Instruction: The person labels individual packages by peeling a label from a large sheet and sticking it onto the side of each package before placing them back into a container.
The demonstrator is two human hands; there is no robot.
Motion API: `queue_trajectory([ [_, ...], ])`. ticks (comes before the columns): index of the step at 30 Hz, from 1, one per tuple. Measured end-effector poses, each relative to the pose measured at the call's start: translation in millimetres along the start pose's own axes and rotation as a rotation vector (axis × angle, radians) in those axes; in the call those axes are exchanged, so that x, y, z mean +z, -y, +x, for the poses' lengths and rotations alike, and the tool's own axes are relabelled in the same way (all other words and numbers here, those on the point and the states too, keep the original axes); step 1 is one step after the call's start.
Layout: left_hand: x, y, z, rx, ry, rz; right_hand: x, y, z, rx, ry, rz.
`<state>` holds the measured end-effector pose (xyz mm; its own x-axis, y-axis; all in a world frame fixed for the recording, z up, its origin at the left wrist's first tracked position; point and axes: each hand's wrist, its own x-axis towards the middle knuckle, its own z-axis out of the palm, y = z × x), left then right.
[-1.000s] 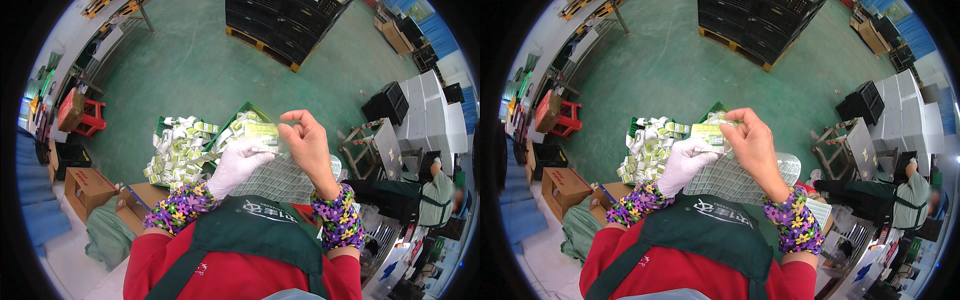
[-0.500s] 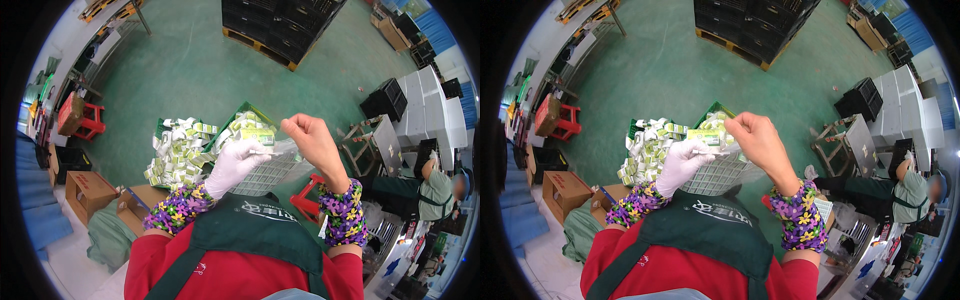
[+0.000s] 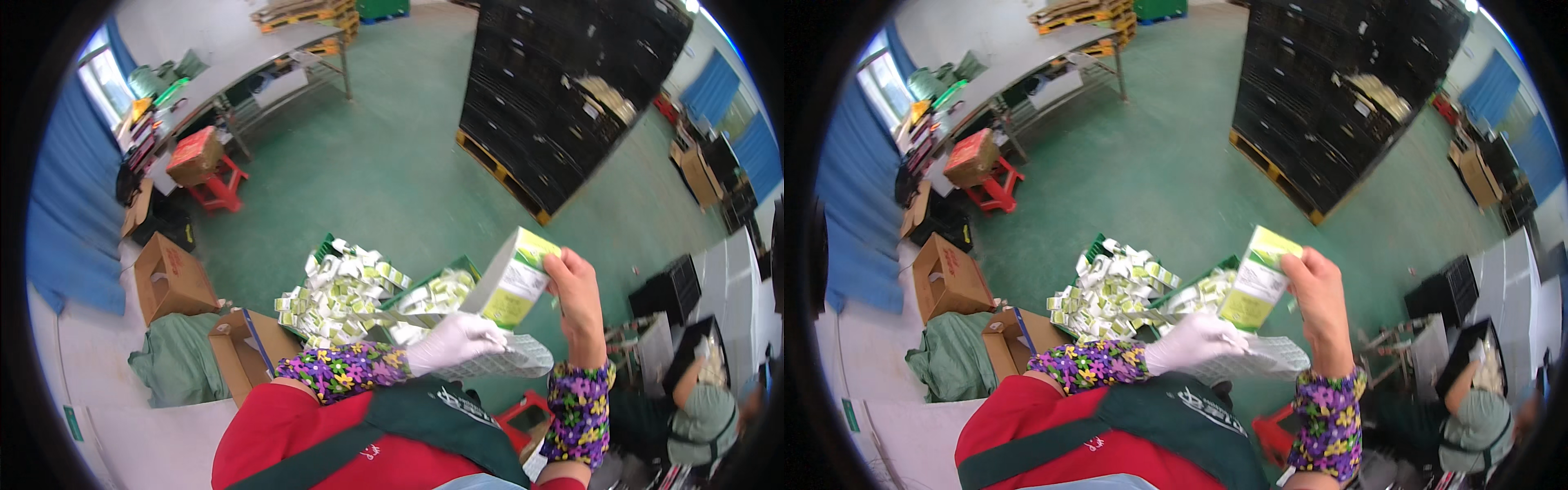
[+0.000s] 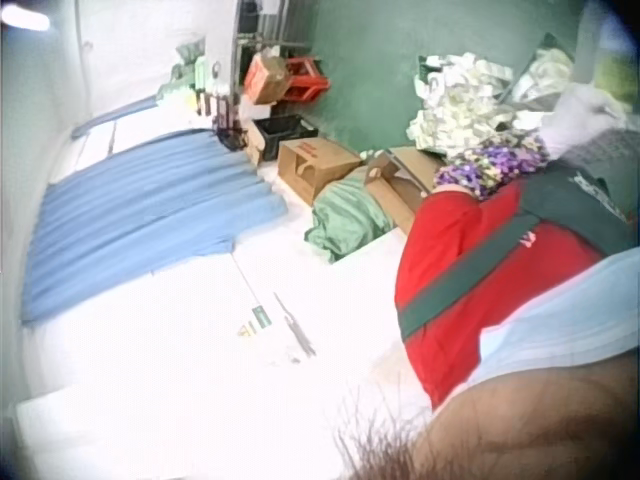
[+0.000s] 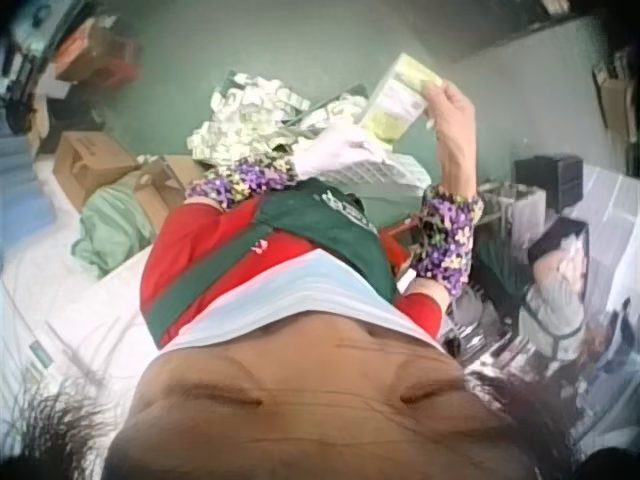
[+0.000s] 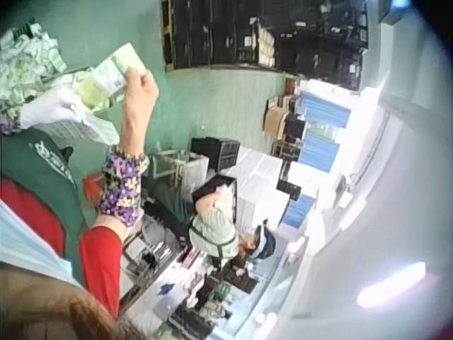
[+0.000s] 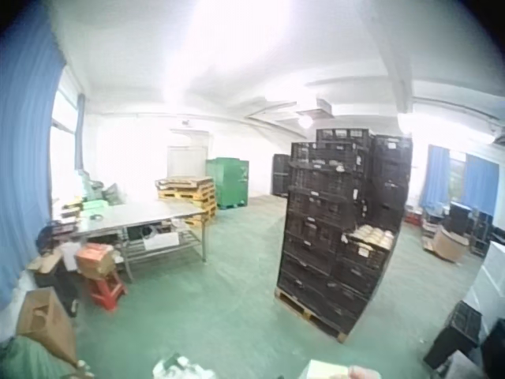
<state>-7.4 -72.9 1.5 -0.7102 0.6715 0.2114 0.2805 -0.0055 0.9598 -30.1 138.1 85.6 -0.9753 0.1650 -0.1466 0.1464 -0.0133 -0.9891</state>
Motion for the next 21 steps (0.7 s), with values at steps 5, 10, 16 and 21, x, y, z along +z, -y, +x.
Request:
queue_trajectory([
  [5, 3, 4, -8, -0.043, -0.082, 0.003, 14, -4, 1, -0.032, -0.023, -0.024],
  [10, 9, 5, -6, -0.111, -0.045, -0.149, 7, -14, 7, 0.026, 0.020, 0.038],
  [16, 9, 19, -6, -0.161, 0.026, -0.165, 2, -21, 4, 0.012, -0.078, 0.066],
  [21, 18, 17, -3, -0.140, -0.018, -0.268, -6, -29, 6, 0.038, -0.150, 0.044],
])
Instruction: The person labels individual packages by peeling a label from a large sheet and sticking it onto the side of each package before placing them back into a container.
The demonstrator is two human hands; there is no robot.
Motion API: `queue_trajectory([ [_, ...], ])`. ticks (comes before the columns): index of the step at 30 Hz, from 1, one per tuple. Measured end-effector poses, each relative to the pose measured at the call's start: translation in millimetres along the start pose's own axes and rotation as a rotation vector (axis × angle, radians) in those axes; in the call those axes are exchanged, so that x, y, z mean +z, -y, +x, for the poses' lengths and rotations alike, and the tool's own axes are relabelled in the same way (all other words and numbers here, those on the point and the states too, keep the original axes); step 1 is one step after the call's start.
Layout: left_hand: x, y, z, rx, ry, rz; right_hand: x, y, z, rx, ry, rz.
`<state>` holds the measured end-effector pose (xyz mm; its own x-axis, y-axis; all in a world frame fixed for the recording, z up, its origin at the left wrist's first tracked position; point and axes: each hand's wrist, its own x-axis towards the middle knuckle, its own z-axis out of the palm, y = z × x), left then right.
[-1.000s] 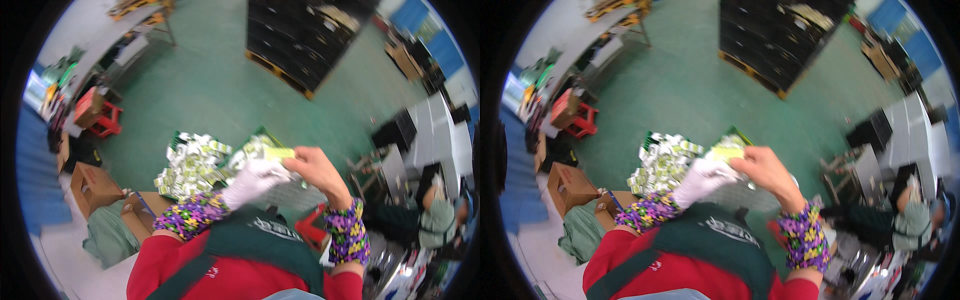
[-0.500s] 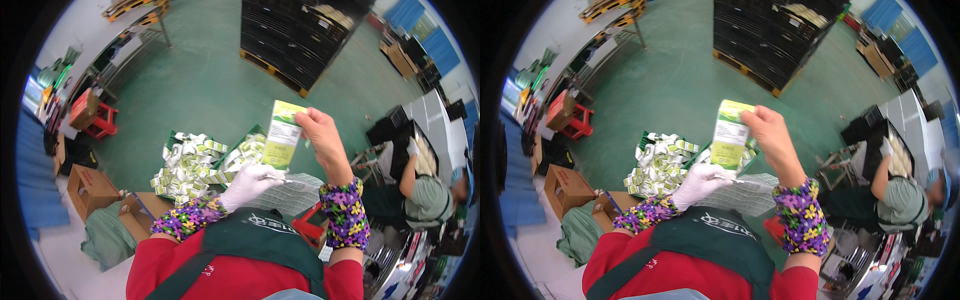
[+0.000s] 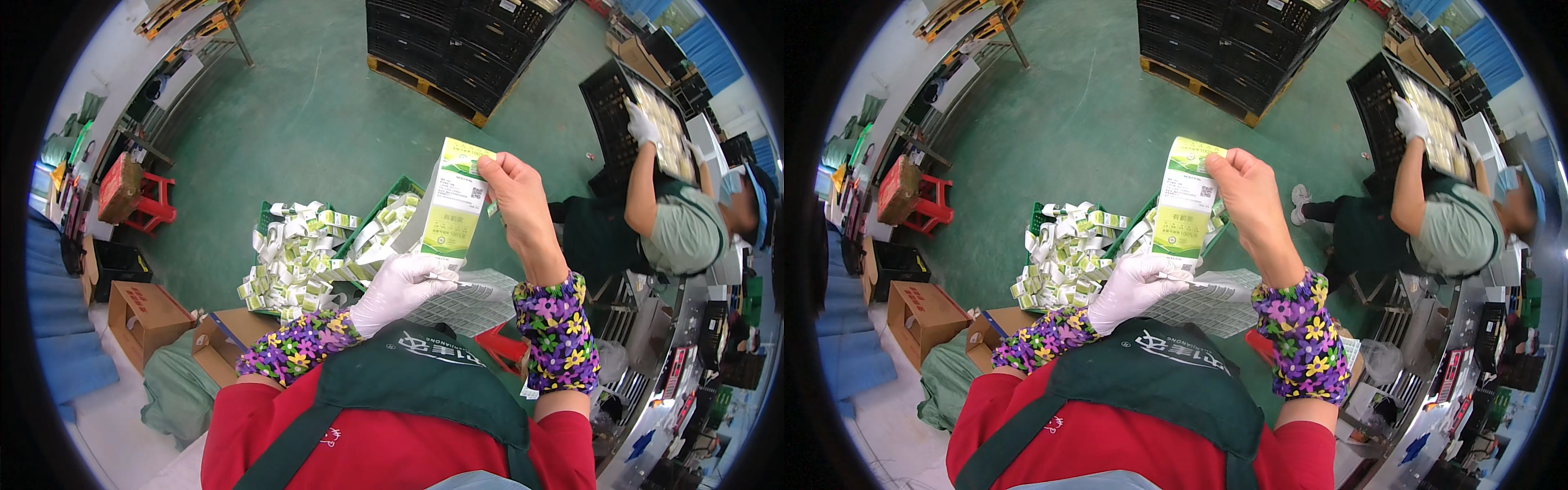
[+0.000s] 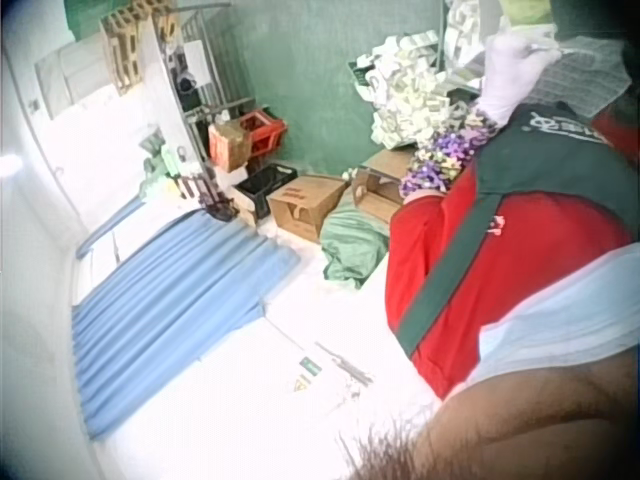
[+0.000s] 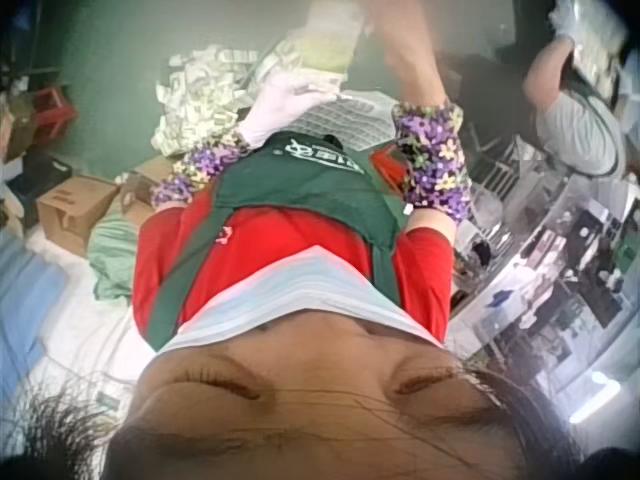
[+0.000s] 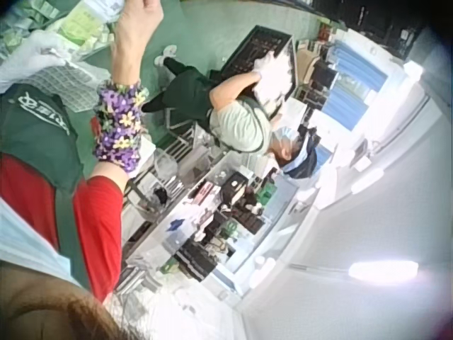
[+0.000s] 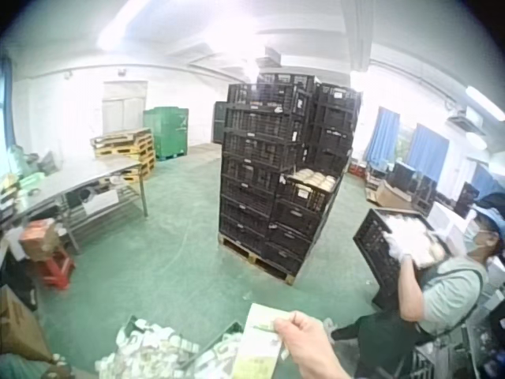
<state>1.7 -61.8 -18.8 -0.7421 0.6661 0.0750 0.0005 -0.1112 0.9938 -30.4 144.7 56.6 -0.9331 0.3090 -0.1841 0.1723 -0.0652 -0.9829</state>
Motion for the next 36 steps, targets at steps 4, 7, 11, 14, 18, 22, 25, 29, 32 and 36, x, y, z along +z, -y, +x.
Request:
queue_trajectory([
  [4, -7, 9, 3, 0.075, -0.107, 0.161, 7, 6, -29, -0.142, -0.199, -0.107],
  [7, -7, 0, 5, 0.143, -0.150, 0.254, 6, -15, -51, -0.140, -0.114, -0.137],
  [11, -4, -5, 7, 0.173, -0.164, 0.357, 21, -27, -58, -0.125, -0.051, -0.159],
  [14, -5, -11, 8, 0.135, -0.115, 0.423, 24, -26, -61, -0.127, -0.043, -0.288],
  [18, -6, -6, 4, 0.258, -0.141, 0.448, 28, -12, -69, -0.259, -0.035, -0.751],
  [22, -12, -2, 5, 0.429, -0.165, 0.481, 11, -21, -57, -0.264, -0.034, -0.786],
  [25, -10, 0, 8, 0.522, -0.128, 0.433, 7, -10, -53, 0.120, 0.257, -0.390],
  [29, -13, -1, 4, 0.417, 0.009, 0.619, -2, -6, -28, -0.095, 0.101, -0.002],
  [32, -12, 5, -5, 0.294, 0.041, 0.640, -8, -2, -23, 0.024, 0.058, 0.051],
  [36, -14, 1, -1, 0.149, -0.086, 0.392, 4, -6, -46, -0.016, -0.088, 0.025],
])
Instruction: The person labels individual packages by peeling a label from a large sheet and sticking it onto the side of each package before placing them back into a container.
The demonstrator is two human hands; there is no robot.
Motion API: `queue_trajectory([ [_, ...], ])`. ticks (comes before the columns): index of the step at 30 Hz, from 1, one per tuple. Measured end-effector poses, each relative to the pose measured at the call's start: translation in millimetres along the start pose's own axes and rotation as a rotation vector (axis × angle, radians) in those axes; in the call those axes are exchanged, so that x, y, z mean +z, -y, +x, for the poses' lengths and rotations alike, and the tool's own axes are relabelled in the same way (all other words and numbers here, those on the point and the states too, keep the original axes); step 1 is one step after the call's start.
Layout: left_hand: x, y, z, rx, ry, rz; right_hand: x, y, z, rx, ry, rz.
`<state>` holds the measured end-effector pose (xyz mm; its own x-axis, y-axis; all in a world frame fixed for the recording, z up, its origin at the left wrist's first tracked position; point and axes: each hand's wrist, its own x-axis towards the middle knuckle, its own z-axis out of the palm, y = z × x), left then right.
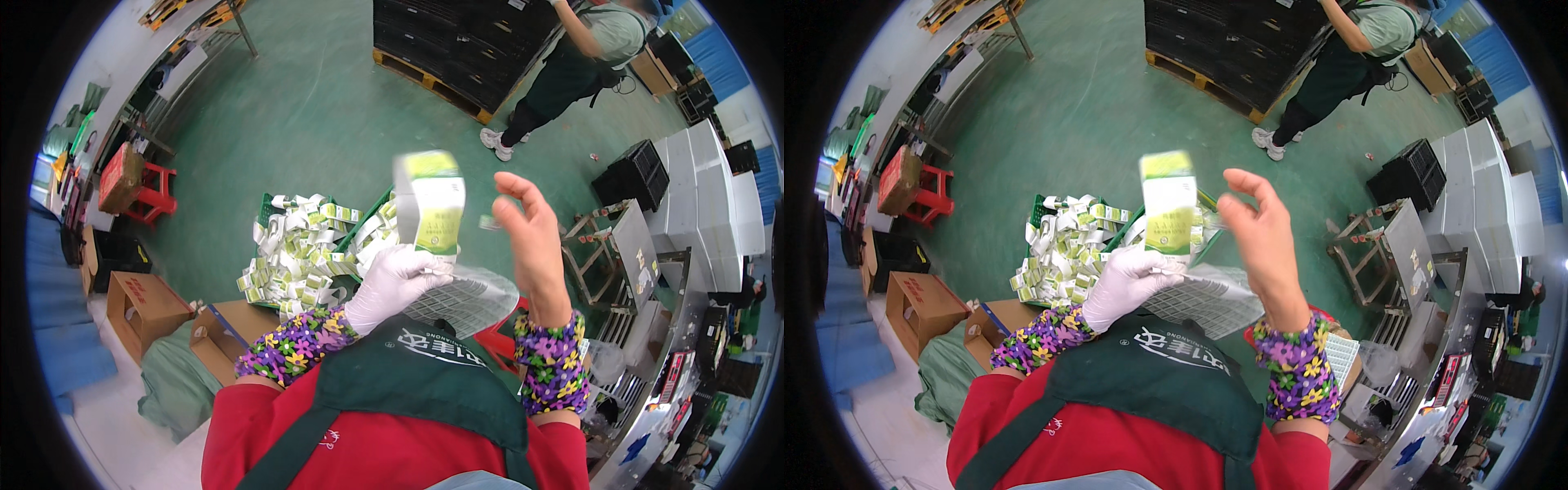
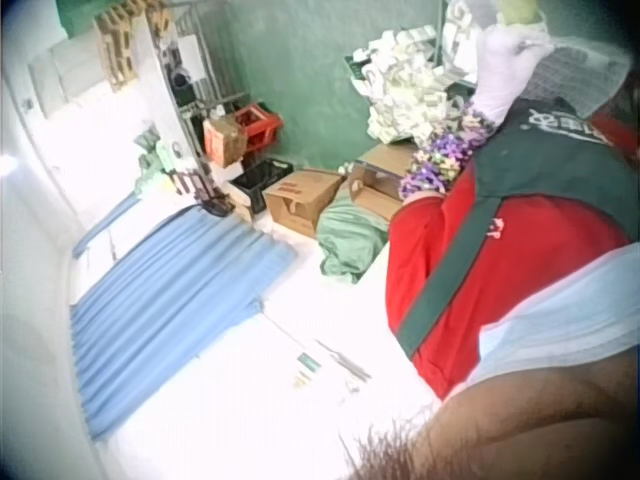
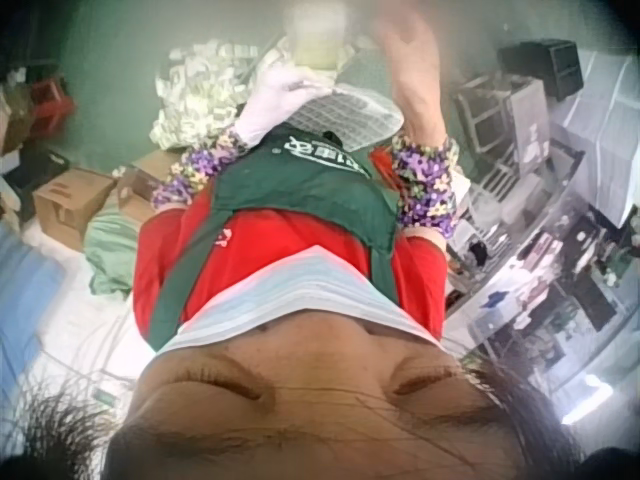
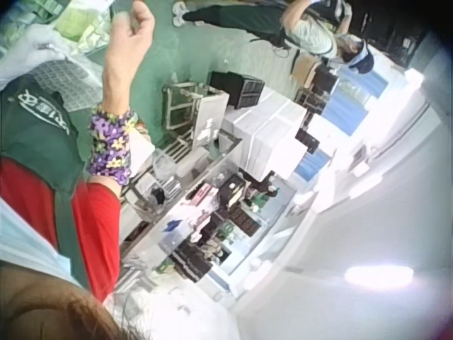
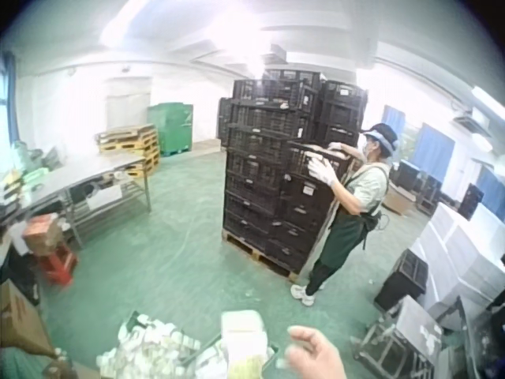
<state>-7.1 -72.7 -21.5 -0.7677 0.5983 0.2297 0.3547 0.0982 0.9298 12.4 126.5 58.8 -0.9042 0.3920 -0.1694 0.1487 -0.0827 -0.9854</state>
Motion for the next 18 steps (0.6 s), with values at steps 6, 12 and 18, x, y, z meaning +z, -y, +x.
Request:
queue_trajectory([
  [6, 0, -3, 3, 0.022, -0.064, -0.068, 8, -19, -24, -0.077, 0.159, -0.059],
  [12, -5, -18, 6, 0.037, -0.018, -0.091, 11, -26, -24, -0.343, 0.199, -0.444],
  [18, -10, -15, 2, 0.197, -0.002, 0.067, 11, -19, -18, -0.293, 0.203, -0.472],
])
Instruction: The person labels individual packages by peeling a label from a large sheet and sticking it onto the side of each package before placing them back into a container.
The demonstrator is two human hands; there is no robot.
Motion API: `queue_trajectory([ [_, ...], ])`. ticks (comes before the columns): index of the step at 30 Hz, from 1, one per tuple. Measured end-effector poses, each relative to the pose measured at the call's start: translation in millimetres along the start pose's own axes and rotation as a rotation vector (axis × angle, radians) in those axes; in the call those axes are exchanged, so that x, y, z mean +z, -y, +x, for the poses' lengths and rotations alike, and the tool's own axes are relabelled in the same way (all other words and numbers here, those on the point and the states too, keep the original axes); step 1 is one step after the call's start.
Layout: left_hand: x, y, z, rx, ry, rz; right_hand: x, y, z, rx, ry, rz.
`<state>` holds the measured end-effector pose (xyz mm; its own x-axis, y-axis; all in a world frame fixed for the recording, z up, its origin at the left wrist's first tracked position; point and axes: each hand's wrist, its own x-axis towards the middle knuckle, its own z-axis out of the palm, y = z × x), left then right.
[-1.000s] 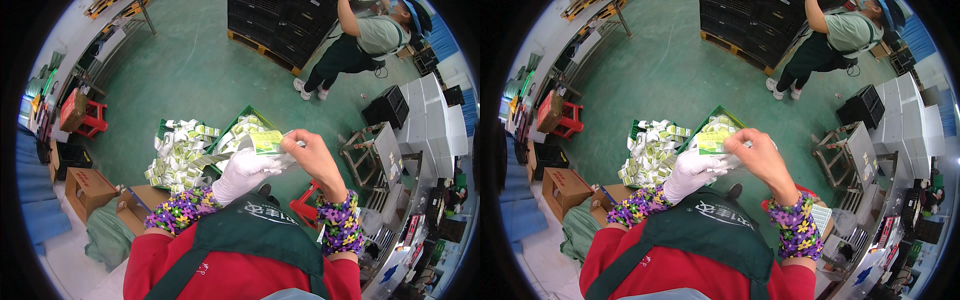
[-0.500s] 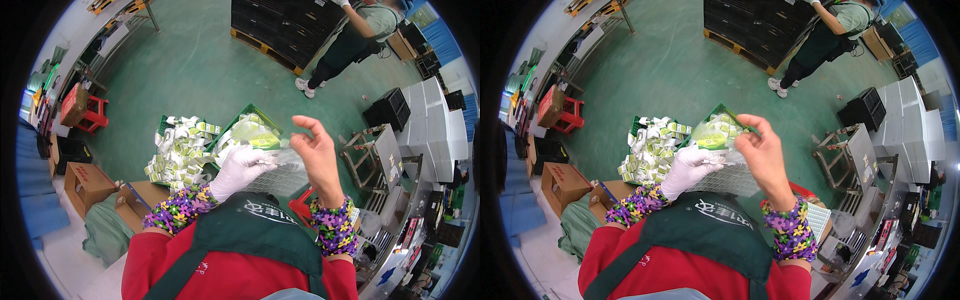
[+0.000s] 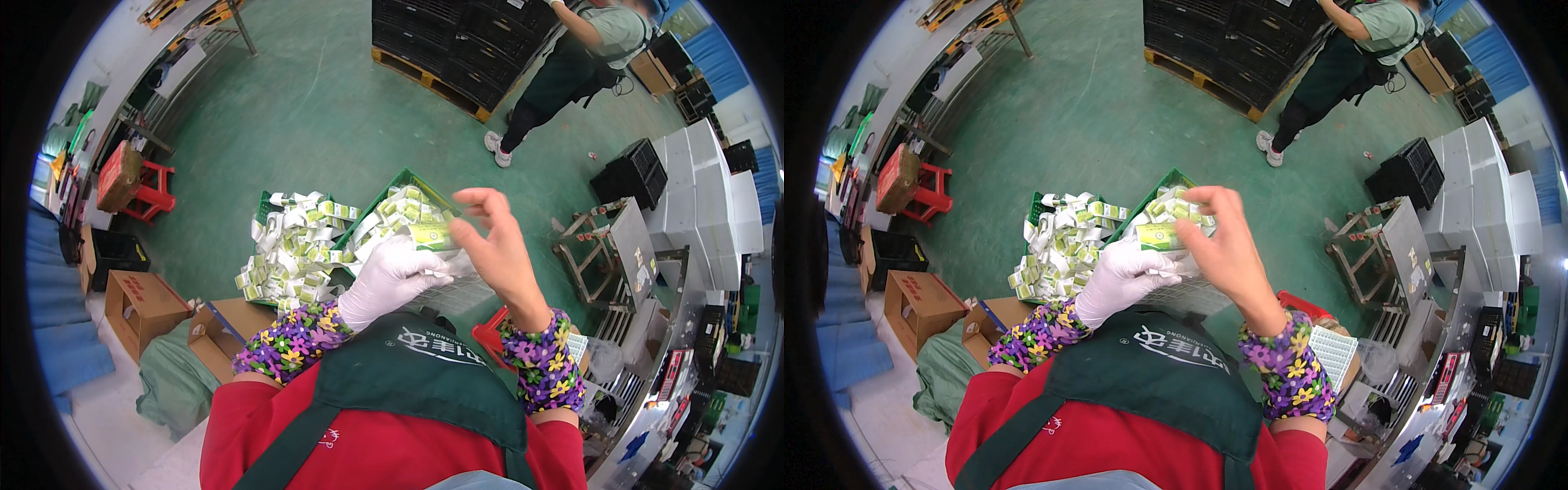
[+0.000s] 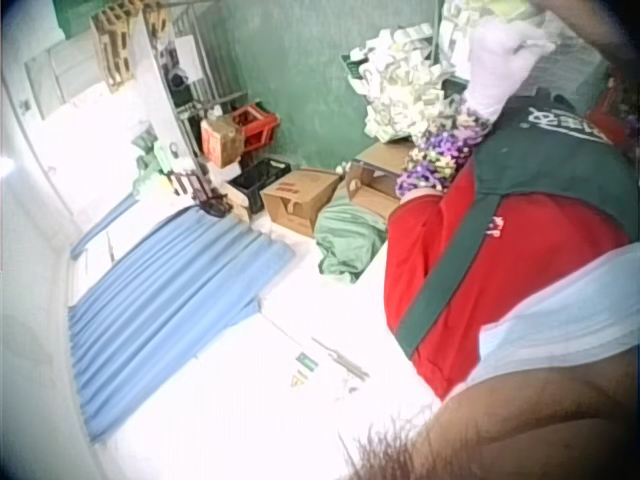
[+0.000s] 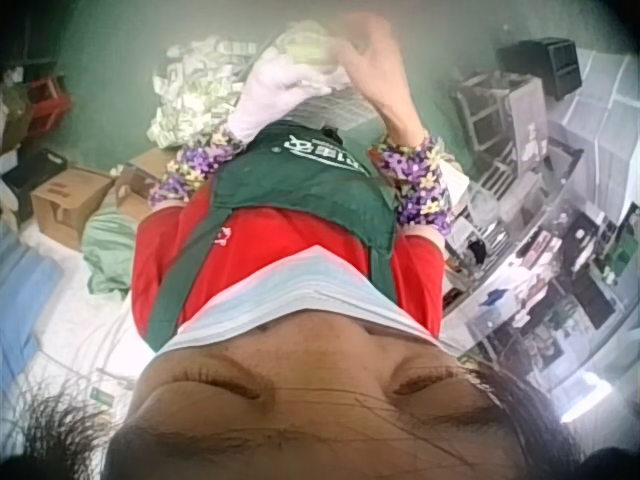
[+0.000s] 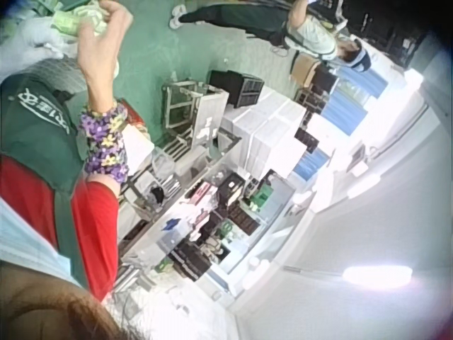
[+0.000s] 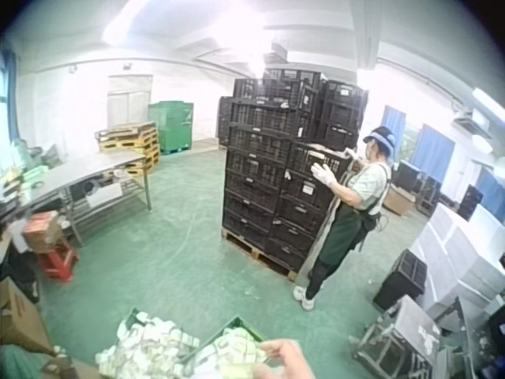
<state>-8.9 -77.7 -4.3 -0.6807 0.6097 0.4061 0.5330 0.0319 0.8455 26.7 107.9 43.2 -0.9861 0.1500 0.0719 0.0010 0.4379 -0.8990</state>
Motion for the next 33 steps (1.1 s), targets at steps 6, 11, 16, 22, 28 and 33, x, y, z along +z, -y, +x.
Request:
queue_trajectory([
  [6, -4, 9, -4, -0.331, -0.086, -0.417, -24, -12, 2, -0.041, -0.053, -0.243],
  [11, -17, 5, 11, -0.525, -0.139, -0.772, -32, -9, -15, -0.218, 0.109, -0.355],
  [16, -14, -1, 17, -0.527, -0.116, -0.808, -26, -8, -14, -0.246, 0.070, -0.261],
  [22, -11, 0, 18, -0.515, -0.145, -0.742, -16, -10, -17, -0.495, -0.061, -0.545],
  [28, -15, 12, 19, -0.675, -0.186, -0.786, -6, -23, -25, -0.803, -0.225, -0.685],
  [33, -13, 20, 12, -0.429, -0.161, -0.452, -17, 0, -14, -0.009, -0.219, 0.345],
])
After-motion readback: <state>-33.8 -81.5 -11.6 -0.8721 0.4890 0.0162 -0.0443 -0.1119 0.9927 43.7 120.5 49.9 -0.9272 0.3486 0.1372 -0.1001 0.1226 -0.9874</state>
